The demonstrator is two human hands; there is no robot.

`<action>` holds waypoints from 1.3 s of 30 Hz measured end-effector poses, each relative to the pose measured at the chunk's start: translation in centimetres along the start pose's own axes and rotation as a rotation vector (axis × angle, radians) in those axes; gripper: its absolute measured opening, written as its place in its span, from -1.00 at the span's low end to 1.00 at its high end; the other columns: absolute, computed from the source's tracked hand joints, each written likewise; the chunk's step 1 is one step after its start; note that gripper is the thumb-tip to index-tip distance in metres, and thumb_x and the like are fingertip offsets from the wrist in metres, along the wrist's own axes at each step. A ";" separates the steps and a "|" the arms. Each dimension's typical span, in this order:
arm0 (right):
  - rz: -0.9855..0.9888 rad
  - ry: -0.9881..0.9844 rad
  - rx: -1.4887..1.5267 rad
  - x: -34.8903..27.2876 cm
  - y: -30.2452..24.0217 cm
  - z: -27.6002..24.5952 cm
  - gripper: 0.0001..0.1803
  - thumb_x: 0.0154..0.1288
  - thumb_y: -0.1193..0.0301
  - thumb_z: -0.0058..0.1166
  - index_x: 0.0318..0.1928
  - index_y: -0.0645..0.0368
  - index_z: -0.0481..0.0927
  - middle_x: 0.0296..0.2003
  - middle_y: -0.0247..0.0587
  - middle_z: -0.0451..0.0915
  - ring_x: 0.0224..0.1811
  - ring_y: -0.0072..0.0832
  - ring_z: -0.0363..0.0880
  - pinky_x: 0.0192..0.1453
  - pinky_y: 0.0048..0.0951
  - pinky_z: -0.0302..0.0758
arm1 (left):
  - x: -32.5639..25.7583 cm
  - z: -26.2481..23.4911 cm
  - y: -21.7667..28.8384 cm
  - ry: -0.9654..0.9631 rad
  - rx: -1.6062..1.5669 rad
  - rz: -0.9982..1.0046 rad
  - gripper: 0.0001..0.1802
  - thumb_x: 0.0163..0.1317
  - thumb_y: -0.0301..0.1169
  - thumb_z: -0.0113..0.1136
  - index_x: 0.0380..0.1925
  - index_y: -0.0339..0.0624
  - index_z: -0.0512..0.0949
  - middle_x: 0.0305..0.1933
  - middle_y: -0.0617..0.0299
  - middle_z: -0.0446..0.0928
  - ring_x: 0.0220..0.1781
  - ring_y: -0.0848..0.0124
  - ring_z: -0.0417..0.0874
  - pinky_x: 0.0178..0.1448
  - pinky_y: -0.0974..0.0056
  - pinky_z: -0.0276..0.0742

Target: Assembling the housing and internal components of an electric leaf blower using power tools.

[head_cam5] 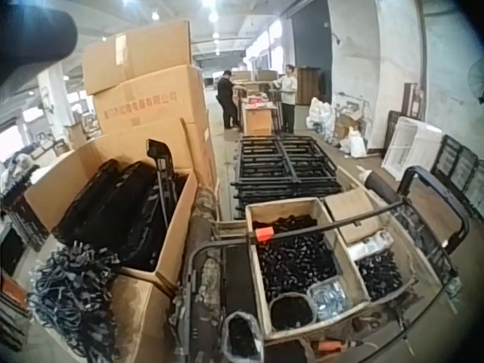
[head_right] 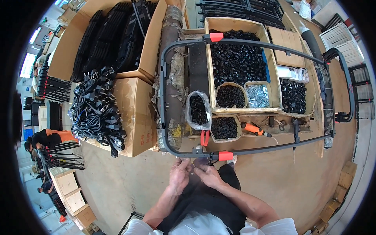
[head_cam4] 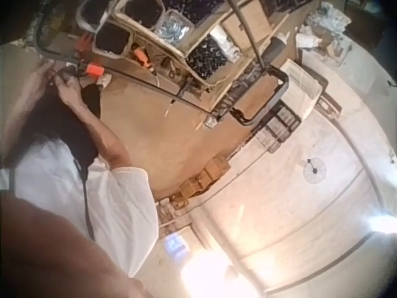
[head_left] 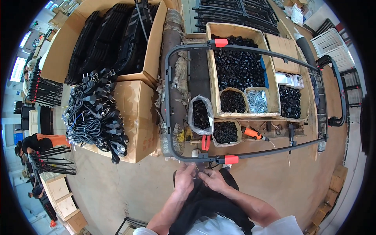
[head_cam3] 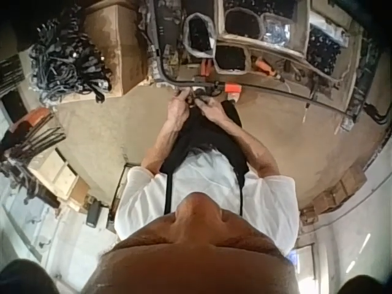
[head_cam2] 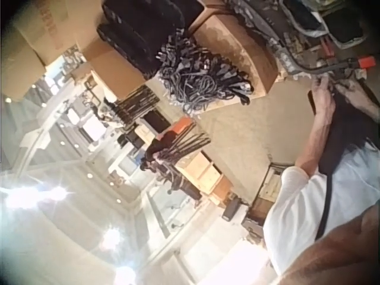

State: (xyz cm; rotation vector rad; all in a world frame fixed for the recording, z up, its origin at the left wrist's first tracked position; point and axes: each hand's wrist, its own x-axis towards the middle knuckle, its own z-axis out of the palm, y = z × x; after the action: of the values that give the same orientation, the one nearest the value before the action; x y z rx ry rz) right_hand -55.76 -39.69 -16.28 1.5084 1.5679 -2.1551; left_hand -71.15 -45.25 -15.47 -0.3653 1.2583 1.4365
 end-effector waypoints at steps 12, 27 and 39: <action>0.029 -0.071 0.074 0.1 -2.2 -0.4 -0.61 0.60 0.15 0.09 -0.26 0.23 0.68 -0.56 -0.37 0.54 -0.49 -0.60 0.50 -0.40 -0.41 0.40 | -1.0 1.5 1.2 -0.014 0.053 0.001 -0.96 0.50 -0.47 0.27 -0.13 -0.14 0.60 -0.28 0.36 0.58 -0.33 0.55 0.46 -0.19 0.39 0.41; 0.016 -0.039 0.082 -0.2 -3.0 -2.0 -0.61 0.62 0.19 0.06 -0.31 0.22 0.64 -0.58 -0.36 0.53 -0.51 -0.57 0.49 -0.38 -0.40 0.42 | -1.1 1.1 -1.1 0.018 0.088 0.111 -0.90 0.57 -0.41 0.20 -0.08 -0.20 0.59 -0.17 0.22 0.69 -0.31 0.50 0.60 -0.15 0.37 0.56; -0.028 -0.027 -0.030 -0.5 -2.2 -2.3 -0.60 0.63 0.20 0.02 -0.30 0.25 0.65 -0.58 -0.31 0.56 -0.52 -0.52 0.54 -0.38 -0.33 0.45 | -1.4 2.3 -1.6 0.079 0.118 0.130 -0.86 0.57 -0.43 0.18 -0.02 -0.25 0.60 -0.12 0.19 0.72 -0.34 0.50 0.65 -0.18 0.39 0.58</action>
State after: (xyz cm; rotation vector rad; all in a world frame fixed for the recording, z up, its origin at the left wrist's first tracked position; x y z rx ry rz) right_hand -55.26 -37.16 -14.45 1.4513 1.6154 -2.1471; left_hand -68.41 -44.39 -14.20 -0.2673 1.4459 1.4607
